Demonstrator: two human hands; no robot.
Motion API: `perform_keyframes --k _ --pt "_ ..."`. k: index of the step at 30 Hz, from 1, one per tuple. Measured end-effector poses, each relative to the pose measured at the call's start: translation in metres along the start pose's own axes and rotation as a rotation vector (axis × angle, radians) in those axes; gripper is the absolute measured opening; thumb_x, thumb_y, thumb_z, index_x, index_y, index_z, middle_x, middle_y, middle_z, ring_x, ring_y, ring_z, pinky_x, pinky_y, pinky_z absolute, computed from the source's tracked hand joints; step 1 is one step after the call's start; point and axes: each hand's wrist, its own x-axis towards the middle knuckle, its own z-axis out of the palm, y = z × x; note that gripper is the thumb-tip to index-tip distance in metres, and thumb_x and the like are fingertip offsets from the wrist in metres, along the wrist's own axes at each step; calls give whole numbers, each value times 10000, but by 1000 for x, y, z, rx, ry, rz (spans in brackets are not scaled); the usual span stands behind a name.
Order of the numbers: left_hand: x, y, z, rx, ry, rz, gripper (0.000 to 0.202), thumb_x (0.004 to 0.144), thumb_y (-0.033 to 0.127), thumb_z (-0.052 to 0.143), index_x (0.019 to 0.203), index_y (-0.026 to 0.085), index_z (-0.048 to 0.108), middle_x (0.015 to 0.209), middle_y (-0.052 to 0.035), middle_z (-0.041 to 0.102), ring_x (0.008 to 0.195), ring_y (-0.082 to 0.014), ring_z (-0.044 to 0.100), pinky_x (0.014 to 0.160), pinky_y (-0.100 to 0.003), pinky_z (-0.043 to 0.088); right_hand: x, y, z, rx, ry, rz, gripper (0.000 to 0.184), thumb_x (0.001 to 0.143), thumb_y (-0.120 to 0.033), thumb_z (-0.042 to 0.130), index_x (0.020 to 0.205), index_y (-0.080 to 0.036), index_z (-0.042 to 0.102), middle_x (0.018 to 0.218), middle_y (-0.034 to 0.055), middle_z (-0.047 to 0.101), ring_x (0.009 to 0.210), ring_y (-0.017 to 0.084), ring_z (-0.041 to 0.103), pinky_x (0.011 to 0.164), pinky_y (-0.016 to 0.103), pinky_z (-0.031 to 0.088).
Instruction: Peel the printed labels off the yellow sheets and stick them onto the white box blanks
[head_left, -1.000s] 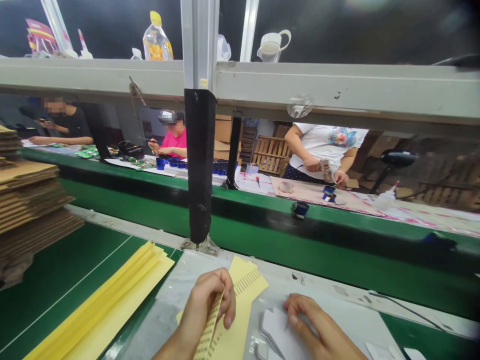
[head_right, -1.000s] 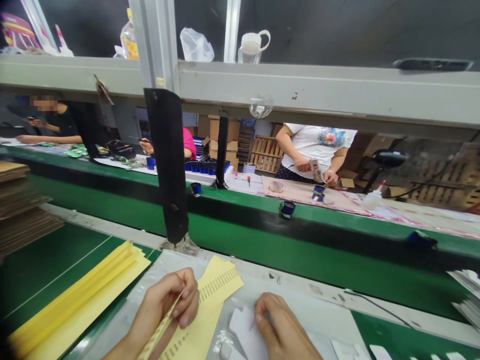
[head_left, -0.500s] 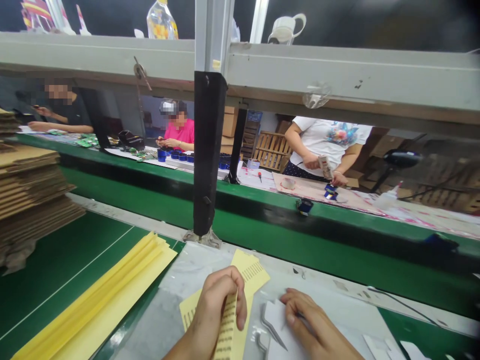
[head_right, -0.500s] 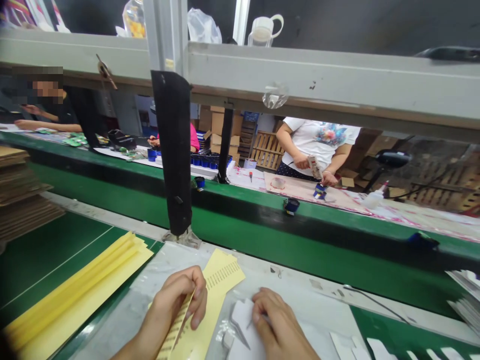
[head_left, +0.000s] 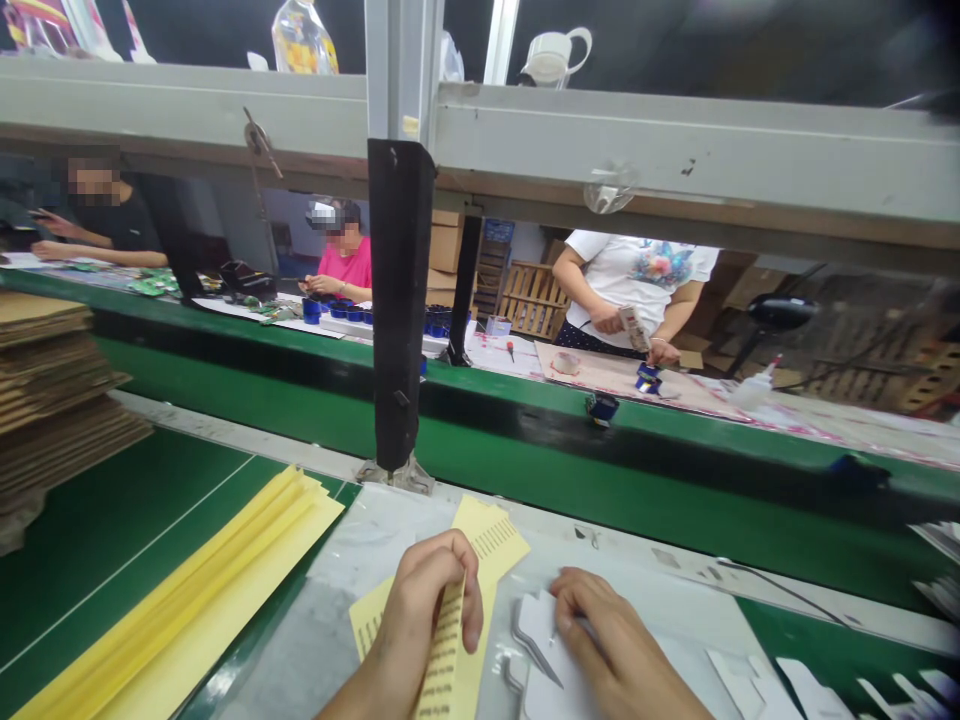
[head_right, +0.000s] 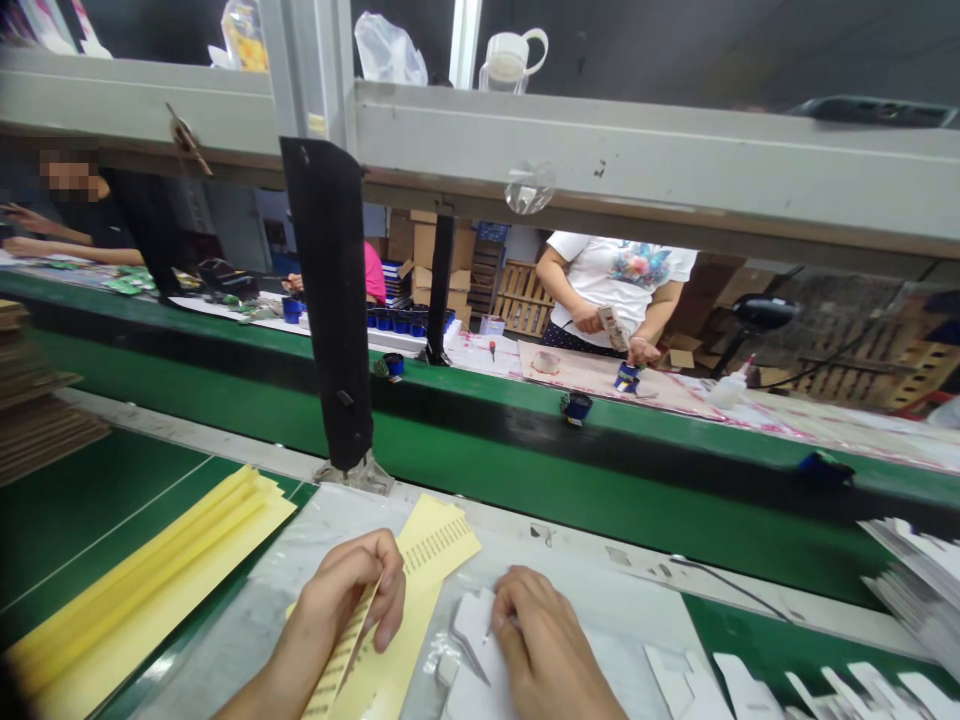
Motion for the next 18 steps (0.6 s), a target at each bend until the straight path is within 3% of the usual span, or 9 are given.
perform_keyframes --k 5,8,11,13,14,16,18 --pt "0 0 0 -18 -4 -1 132 637 304 501 564 194 504 383 38 430 384 -105 414 465 -244 239 1 1 3 -6 6 7 182 932 -235 420 811 -237 555 964 55 669 968 220 658 843 390 548" --pt "0 1 1 -21 -6 -1 135 645 300 500 564 192 509 380 26 456 390 -106 405 468 -243 243 2 0 5 88 29 110 152 881 -267 473 765 -245 569 947 42 685 1079 260 631 932 446 503" --pt "0 1 1 -20 -8 0 135 651 294 502 569 188 516 390 26 454 401 -110 419 476 -243 254 4 -2 3 166 55 206 141 805 -265 520 689 -242 597 885 31 700 1027 270 651 928 444 494" --pt "0 2 0 -16 -12 3 135 659 288 507 572 185 517 404 27 451 406 -108 420 482 -244 259 6 -3 1 183 62 249 132 791 -274 545 819 -246 671 889 23 717 925 246 682 867 411 523" --pt "-1 2 0 -12 -14 6 139 664 289 510 572 185 516 410 27 451 409 -108 420 485 -244 261 8 -3 1 219 66 274 228 783 -275 563 974 -251 684 895 17 725 887 231 691 849 394 532" --pt "-2 3 0 -2 -21 9 146 668 294 519 570 185 514 415 28 453 409 -106 416 486 -245 261 11 -2 1 326 84 318 519 771 -278 574 1288 -224 566 864 7 735 835 209 699 841 366 538" --pt "-3 4 1 5 -25 2 149 662 300 526 566 187 512 407 30 449 405 -106 414 484 -246 252 13 -1 -1 421 112 348 613 798 -303 521 1388 -148 465 785 8 730 786 201 698 854 359 535"
